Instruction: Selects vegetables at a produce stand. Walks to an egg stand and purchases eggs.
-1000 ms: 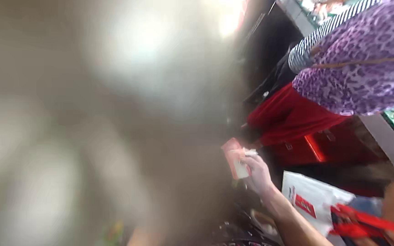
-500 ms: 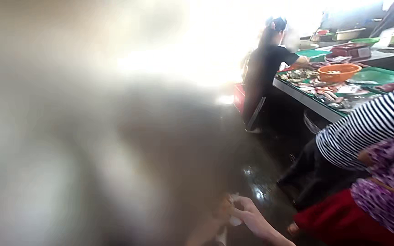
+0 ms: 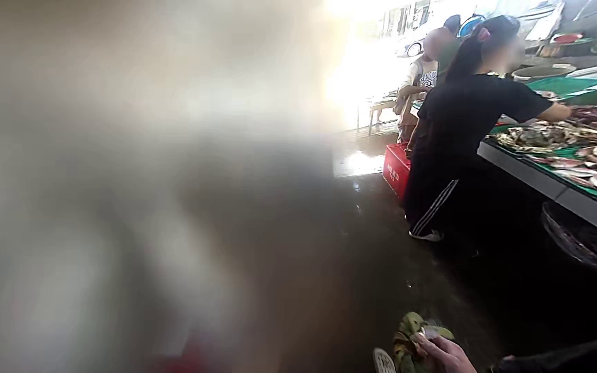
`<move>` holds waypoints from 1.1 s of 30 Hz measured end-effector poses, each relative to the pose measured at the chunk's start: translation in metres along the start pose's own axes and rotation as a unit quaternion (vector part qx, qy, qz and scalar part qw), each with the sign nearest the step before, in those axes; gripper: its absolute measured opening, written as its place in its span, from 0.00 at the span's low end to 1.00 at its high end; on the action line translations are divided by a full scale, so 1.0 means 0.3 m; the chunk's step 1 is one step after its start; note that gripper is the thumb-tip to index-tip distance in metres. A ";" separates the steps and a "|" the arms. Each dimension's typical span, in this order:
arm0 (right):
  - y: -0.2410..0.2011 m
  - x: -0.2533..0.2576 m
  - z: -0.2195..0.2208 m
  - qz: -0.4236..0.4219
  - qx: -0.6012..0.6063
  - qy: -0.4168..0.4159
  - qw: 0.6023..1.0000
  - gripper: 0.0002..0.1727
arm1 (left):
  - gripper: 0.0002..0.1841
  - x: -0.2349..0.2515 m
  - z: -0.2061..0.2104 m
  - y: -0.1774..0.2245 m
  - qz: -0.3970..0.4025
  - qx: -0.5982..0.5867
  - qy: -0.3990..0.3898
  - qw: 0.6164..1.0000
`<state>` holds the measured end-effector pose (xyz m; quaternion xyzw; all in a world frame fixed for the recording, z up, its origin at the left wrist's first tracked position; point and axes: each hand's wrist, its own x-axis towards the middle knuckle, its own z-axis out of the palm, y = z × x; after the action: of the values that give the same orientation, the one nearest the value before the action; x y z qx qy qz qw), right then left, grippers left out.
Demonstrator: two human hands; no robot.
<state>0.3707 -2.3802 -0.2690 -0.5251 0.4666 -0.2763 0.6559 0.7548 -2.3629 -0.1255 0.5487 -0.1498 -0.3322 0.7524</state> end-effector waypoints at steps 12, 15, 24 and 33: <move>-0.234 1.164 -0.127 0.120 0.088 0.091 0.985 0.13 | 0.08 0.906 0.179 -0.005 -0.001 0.016 0.176 0.984; -0.324 1.436 -0.071 0.125 0.130 0.101 0.978 0.13 | 0.11 1.061 0.197 -0.016 0.000 0.013 0.213 0.977; -0.460 2.279 0.158 0.213 0.143 0.140 0.956 0.17 | 0.14 1.884 0.215 -0.174 -0.080 -0.022 0.242 0.967; -0.718 2.940 0.398 0.093 -0.079 0.107 0.987 0.17 | 0.10 2.684 0.446 -0.123 -0.066 -0.033 0.157 0.985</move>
<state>0.8691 -3.1443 -0.3476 -0.4972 0.6008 -0.2311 0.5818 1.2549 -3.0014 -0.2243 0.5771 0.0176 -0.2956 0.7611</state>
